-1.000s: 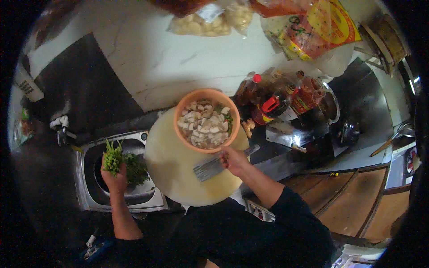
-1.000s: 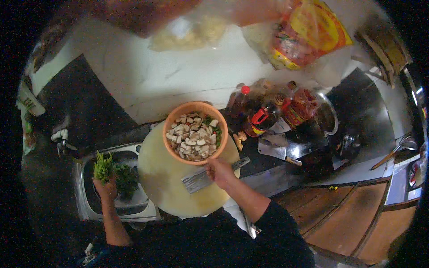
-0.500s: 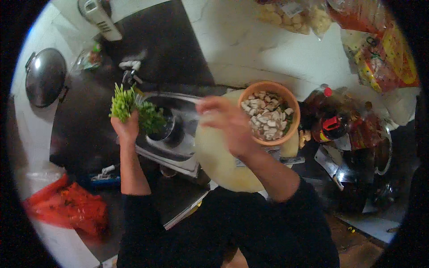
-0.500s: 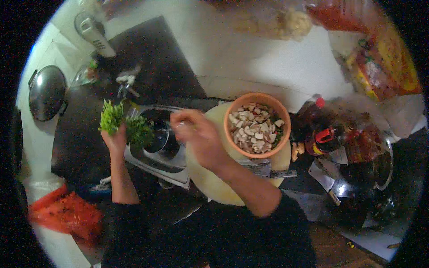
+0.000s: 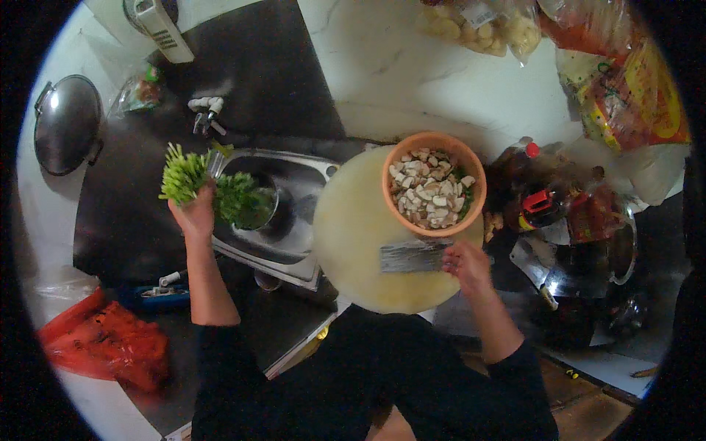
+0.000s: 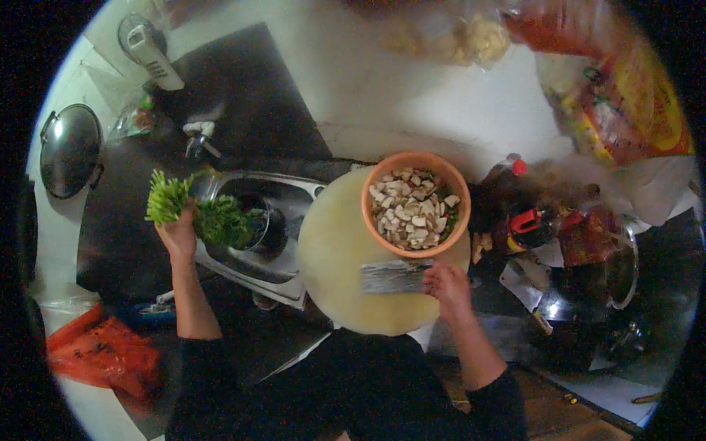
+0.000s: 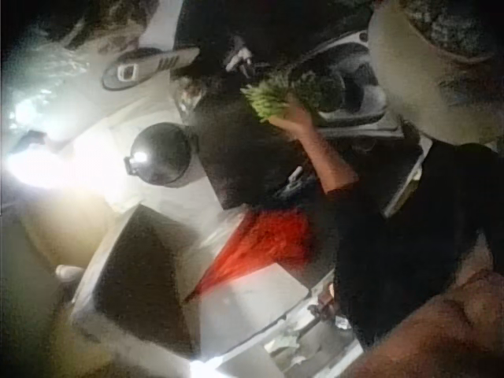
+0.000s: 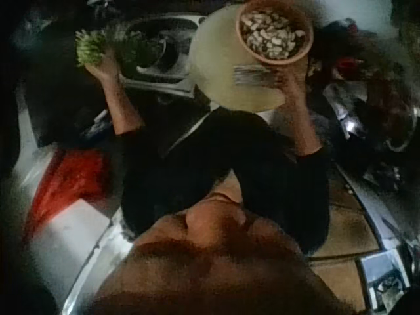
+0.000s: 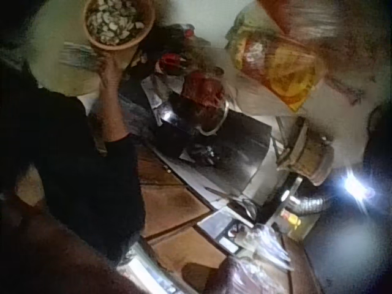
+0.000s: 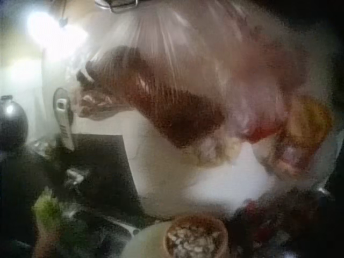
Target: The person uses yellow-handled scissors to trim the ends of green leafy vegetables on a sidewalk, then moves into a kitchen to wash the vegetables in a metal bowl under running water. The person places the washed vegetables on a cutting board.
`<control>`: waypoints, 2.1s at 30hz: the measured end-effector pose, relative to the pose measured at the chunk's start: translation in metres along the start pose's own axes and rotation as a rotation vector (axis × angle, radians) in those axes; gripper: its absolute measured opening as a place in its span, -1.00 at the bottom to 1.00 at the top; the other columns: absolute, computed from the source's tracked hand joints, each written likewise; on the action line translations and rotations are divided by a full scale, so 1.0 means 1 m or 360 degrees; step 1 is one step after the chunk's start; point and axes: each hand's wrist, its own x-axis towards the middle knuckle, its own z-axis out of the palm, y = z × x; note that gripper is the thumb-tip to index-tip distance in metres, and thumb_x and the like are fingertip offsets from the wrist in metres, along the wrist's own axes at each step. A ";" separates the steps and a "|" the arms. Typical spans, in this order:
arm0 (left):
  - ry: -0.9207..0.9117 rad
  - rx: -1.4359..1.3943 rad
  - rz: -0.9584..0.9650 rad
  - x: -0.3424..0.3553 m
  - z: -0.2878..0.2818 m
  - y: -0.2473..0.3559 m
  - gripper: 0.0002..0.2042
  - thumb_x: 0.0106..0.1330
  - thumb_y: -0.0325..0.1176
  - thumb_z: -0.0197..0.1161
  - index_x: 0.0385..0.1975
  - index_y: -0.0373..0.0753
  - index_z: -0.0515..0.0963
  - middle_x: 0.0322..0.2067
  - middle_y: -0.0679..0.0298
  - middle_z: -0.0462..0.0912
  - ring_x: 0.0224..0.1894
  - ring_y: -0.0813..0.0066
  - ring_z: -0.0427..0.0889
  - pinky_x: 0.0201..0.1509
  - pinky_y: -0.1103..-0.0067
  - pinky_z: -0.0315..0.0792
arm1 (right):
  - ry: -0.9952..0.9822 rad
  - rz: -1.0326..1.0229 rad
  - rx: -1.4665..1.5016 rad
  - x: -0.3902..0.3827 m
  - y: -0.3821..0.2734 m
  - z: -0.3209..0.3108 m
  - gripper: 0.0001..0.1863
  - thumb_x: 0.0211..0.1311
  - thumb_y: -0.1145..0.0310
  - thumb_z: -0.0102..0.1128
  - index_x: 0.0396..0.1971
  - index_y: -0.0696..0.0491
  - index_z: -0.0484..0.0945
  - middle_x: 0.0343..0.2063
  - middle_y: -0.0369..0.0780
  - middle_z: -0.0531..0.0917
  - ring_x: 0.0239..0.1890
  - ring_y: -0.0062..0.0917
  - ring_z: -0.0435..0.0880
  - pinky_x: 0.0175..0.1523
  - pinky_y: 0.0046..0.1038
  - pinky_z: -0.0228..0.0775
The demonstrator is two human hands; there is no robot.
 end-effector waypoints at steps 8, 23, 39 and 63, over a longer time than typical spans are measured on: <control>-0.0041 0.0548 0.0100 0.047 0.048 -0.069 -0.60 0.03 -0.49 0.32 -0.07 -0.35 0.48 -0.18 0.04 0.62 -0.09 0.16 0.60 -0.02 0.43 0.41 | -0.0081 0.0020 0.0098 -0.005 -0.001 -0.001 -0.71 0.29 0.23 0.11 -0.08 0.03 0.37 -0.29 -0.22 0.58 -0.32 -0.49 0.58 -0.28 -0.38 0.49; 0.0030 0.0128 0.0040 0.049 0.011 -0.059 -0.63 0.06 -0.62 0.28 -0.07 -0.38 0.47 -0.15 0.22 0.60 -0.12 0.43 0.56 -0.01 0.51 0.40 | -0.0375 0.0090 0.0323 0.052 0.003 -0.005 -0.77 0.26 0.28 0.06 -0.19 0.08 0.39 -0.41 -0.17 0.55 -0.38 -0.42 0.61 -0.34 -0.36 0.52; -0.0024 0.0078 -0.0300 0.045 0.026 -0.127 -0.62 0.16 -0.51 0.27 0.00 -0.44 0.46 -0.10 0.10 0.59 -0.13 0.29 0.58 -0.07 0.41 0.44 | -0.0009 0.0119 0.0106 0.035 -0.004 0.005 -0.80 0.18 0.43 0.08 -0.23 0.19 0.41 -0.42 -0.19 0.53 -0.52 -0.38 0.61 -0.53 -0.37 0.56; -0.0215 0.0141 -0.0196 0.009 0.109 -0.131 -0.61 0.10 -0.44 0.33 -0.04 -0.41 0.51 -0.09 0.13 0.61 -0.09 0.32 0.57 0.04 0.43 0.40 | 0.1278 -0.0331 0.0910 -0.134 0.026 -0.204 -0.87 0.12 0.49 -0.04 -0.31 0.11 0.32 -0.40 -0.19 0.45 -0.49 -0.42 0.50 -0.55 -0.42 0.43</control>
